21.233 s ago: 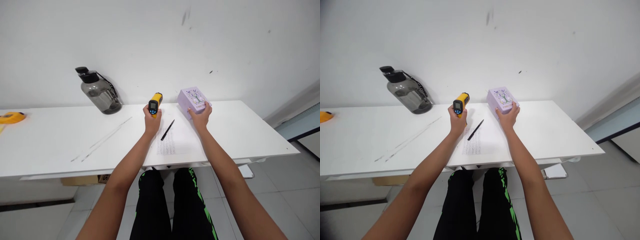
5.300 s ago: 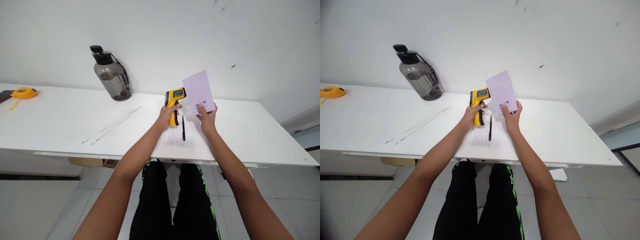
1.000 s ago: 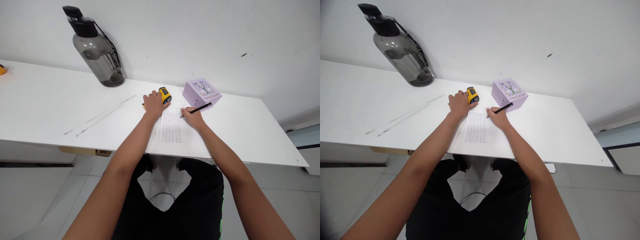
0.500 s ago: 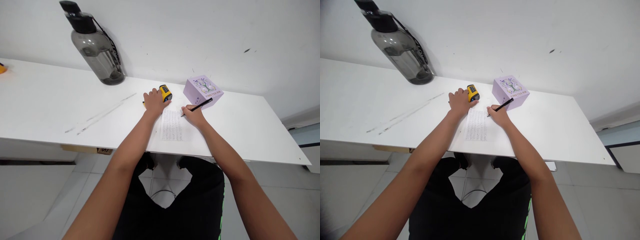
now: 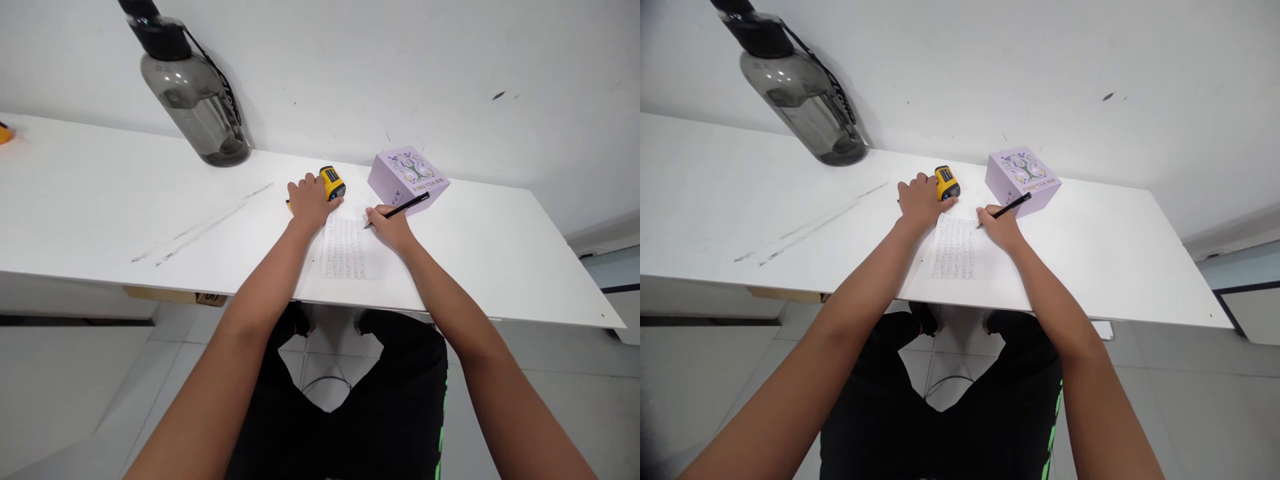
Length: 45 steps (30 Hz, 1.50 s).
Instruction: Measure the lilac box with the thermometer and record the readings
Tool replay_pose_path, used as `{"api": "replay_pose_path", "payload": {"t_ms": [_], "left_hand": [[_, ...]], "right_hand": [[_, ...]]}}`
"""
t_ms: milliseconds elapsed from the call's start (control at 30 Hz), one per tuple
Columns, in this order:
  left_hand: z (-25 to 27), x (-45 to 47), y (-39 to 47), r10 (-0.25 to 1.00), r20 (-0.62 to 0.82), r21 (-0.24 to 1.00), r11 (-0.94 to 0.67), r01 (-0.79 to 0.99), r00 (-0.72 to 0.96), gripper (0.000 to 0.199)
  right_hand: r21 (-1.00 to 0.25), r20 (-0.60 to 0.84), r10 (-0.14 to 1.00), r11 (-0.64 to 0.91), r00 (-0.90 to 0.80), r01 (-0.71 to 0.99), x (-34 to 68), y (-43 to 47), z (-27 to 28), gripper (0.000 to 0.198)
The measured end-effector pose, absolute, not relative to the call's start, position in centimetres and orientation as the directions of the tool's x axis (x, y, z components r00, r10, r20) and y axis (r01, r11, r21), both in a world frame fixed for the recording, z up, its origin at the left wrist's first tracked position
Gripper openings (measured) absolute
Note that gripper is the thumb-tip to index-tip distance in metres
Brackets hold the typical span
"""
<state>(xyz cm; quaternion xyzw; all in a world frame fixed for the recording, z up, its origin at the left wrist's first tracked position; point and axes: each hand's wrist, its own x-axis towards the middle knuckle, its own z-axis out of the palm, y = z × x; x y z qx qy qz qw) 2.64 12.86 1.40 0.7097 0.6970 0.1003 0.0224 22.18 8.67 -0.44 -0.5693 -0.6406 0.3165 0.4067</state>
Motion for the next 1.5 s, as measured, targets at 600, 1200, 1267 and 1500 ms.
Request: {"api": "replay_pose_path", "payload": {"t_ms": [600, 1200, 1267, 1500], "left_hand": [[1.3, 2.68, 12.98, 0.995, 0.095, 0.185, -0.029, 0.982, 0.011, 0.066], [1.8, 2.78, 12.64, 0.997, 0.081, 0.184, -0.032, 0.982, 0.018, 0.064], [1.89, 2.82, 12.58, 0.996, 0.086, 0.187, -0.032, 0.982, 0.016, 0.063], [1.65, 2.79, 12.71, 0.993, 0.119, 0.2, -0.037, 0.979, 0.013, 0.063]], "right_hand": [[-0.871, 0.172, 0.985, 0.164, -0.027, 0.463, 22.17, 8.72, -0.47, 0.036], [-0.855, 0.214, 0.977, 0.181, 0.013, 0.487, 22.1, 8.65, -0.54, 0.036], [-0.851, 0.208, 0.978, 0.175, 0.012, 0.495, 22.03, 8.6, -0.42, 0.036], [-0.863, 0.15, 0.989, 0.134, -0.006, 0.488, 21.86, 8.41, 0.09, 0.037]]}}
